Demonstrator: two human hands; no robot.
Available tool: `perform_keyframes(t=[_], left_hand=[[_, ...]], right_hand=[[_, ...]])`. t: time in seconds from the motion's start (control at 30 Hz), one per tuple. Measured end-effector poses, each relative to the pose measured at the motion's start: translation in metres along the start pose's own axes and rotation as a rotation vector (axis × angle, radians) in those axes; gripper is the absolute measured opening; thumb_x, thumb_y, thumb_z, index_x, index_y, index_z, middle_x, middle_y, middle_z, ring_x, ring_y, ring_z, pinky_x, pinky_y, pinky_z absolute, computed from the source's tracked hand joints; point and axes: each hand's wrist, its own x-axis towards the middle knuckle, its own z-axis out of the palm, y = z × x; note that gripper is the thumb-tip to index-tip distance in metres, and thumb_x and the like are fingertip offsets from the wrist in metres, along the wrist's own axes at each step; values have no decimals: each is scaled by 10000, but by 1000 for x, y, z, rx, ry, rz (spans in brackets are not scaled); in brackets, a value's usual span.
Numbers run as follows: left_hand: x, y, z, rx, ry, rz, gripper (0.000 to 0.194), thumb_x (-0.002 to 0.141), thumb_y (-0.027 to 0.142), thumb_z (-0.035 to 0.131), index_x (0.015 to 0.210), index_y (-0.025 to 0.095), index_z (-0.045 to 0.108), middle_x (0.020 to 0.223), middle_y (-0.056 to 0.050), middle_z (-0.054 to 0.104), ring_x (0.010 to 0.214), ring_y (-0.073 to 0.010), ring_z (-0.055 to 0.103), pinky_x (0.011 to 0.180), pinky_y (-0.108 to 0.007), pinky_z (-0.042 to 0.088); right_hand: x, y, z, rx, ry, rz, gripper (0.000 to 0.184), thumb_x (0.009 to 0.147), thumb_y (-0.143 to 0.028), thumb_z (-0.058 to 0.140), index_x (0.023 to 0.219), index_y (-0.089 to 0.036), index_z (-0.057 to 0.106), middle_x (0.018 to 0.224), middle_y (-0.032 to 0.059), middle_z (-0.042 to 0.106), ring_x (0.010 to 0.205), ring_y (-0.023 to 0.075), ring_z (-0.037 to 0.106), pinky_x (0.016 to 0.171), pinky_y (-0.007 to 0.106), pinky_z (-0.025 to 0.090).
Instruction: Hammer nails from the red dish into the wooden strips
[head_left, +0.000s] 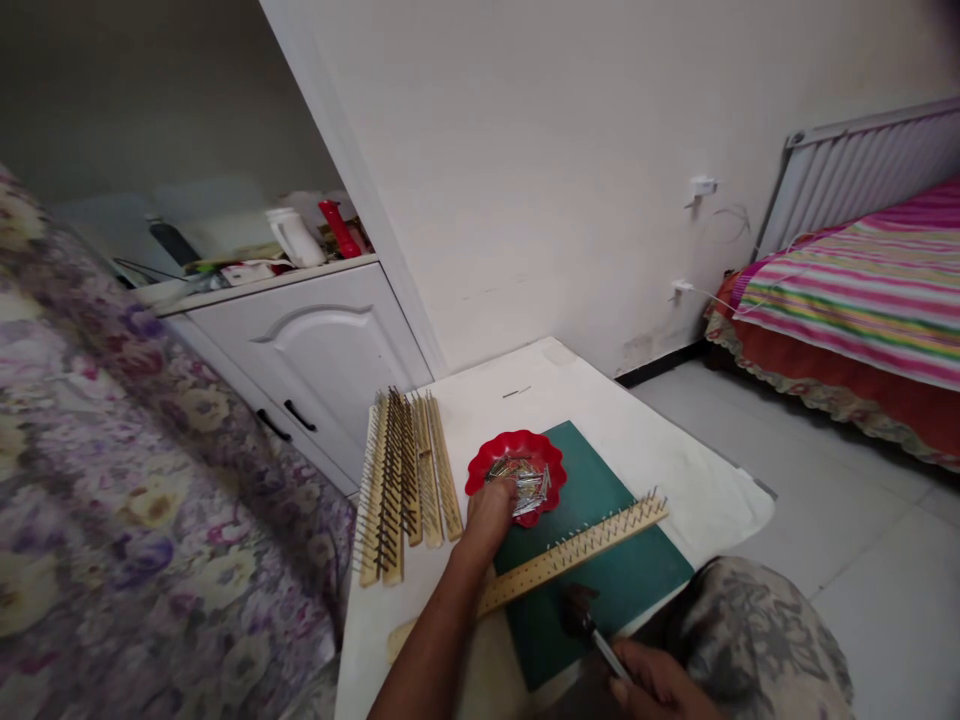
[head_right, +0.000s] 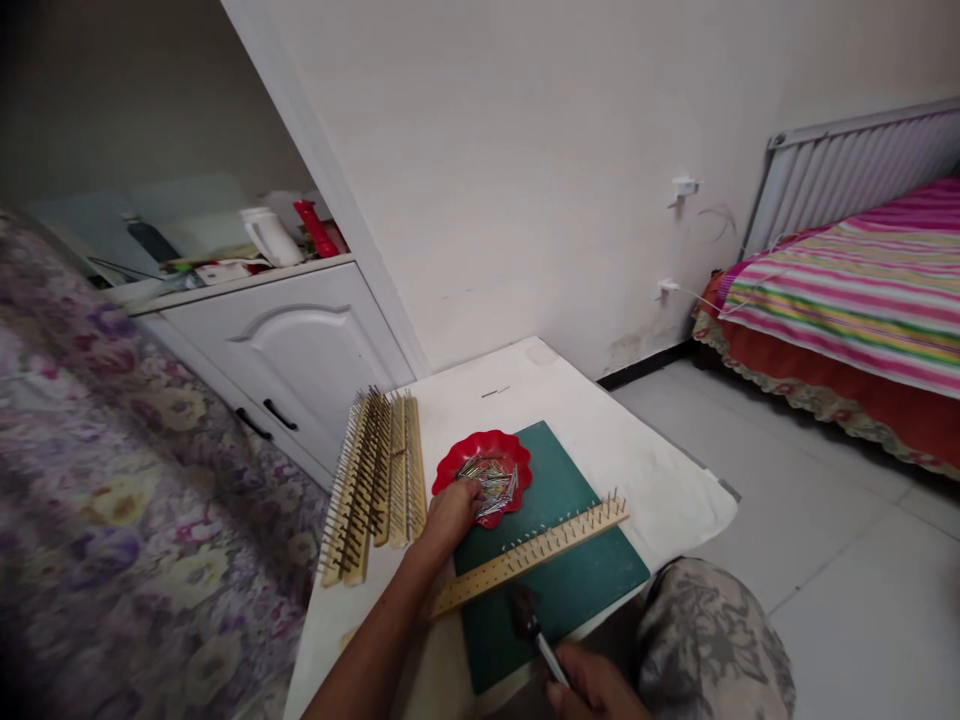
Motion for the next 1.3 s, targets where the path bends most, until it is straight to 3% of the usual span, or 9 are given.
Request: perform_keyframes(t=[0.2, 0.4, 0.5, 0.63, 0.7, 0.77, 0.9, 1.0, 1.3], left_hand=[[-2, 0, 2, 1, -9, 52, 208, 785, 146, 435, 843, 176, 632, 894, -91, 653, 807, -216, 603, 652, -279, 396], [-4, -2, 0, -25, 12, 86, 156, 767, 166, 469, 802, 175, 621, 902, -81, 635, 803, -212, 591, 654, -280, 397], [-8, -1, -4, -41, 45, 99, 162, 798, 179, 443, 829, 186, 601, 945, -68, 615, 821, -194, 578, 661, -270, 394], [-28, 0, -7, -161, 209, 116, 158, 847, 196, 395, 861, 193, 552, 910, -43, 598, 841, -165, 555, 703, -252, 391], [-46, 2, -3, -267, 322, 89, 159, 868, 211, 371, 877, 196, 529, 863, -28, 595, 820, -155, 553, 712, -248, 390], [-67, 5, 5, -354, 357, 59, 158, 876, 225, 364, 877, 201, 521, 830, -14, 592, 775, -144, 554, 690, -238, 389], [-107, 13, 23, -449, 269, 37, 167, 864, 230, 389, 868, 204, 555, 780, 0, 596, 711, -130, 562, 651, -221, 391], [-123, 20, 31, -435, 215, 39, 193, 862, 229, 401, 835, 207, 591, 787, -7, 602, 740, -135, 575, 667, -221, 397], [-120, 30, 36, -266, 173, 25, 191, 867, 178, 408, 829, 203, 593, 800, -10, 586, 744, -128, 573, 670, -215, 383]], right_hand=[[1, 4, 4, -7, 10, 39, 491, 722, -660, 498, 728, -173, 568, 602, -37, 436, 510, 95, 372, 468, 191, 352], [1, 5, 9, 22, 51, 15, 481, 703, -659, 530, 709, -179, 541, 568, -53, 427, 498, 91, 387, 483, 192, 357], [1, 2, 10, 20, 24, 53, 479, 709, -670, 514, 706, -191, 503, 523, -73, 409, 432, 70, 349, 410, 172, 282], [0, -5, 10, 35, -4, 94, 478, 725, -681, 483, 696, -205, 443, 458, -98, 393, 342, 48, 288, 336, 171, 180], [-1, -7, 11, 32, -10, 102, 472, 733, -677, 474, 694, -209, 426, 439, -110, 388, 302, 39, 257, 311, 174, 161], [-2, -9, 10, 22, -1, 107, 460, 743, -661, 476, 694, -208, 422, 433, -117, 382, 283, 33, 240, 298, 174, 152], [-3, -5, 9, -5, 15, 113, 442, 773, -629, 458, 685, -197, 427, 415, -115, 392, 284, 31, 238, 297, 166, 143], [-2, 2, 8, -15, 28, 121, 431, 790, -613, 448, 694, -193, 428, 410, -112, 414, 281, 28, 234, 291, 160, 143], [-3, 3, 9, 1, 22, 140, 448, 770, -635, 460, 715, -191, 438, 415, -112, 422, 278, 29, 238, 286, 157, 158]])
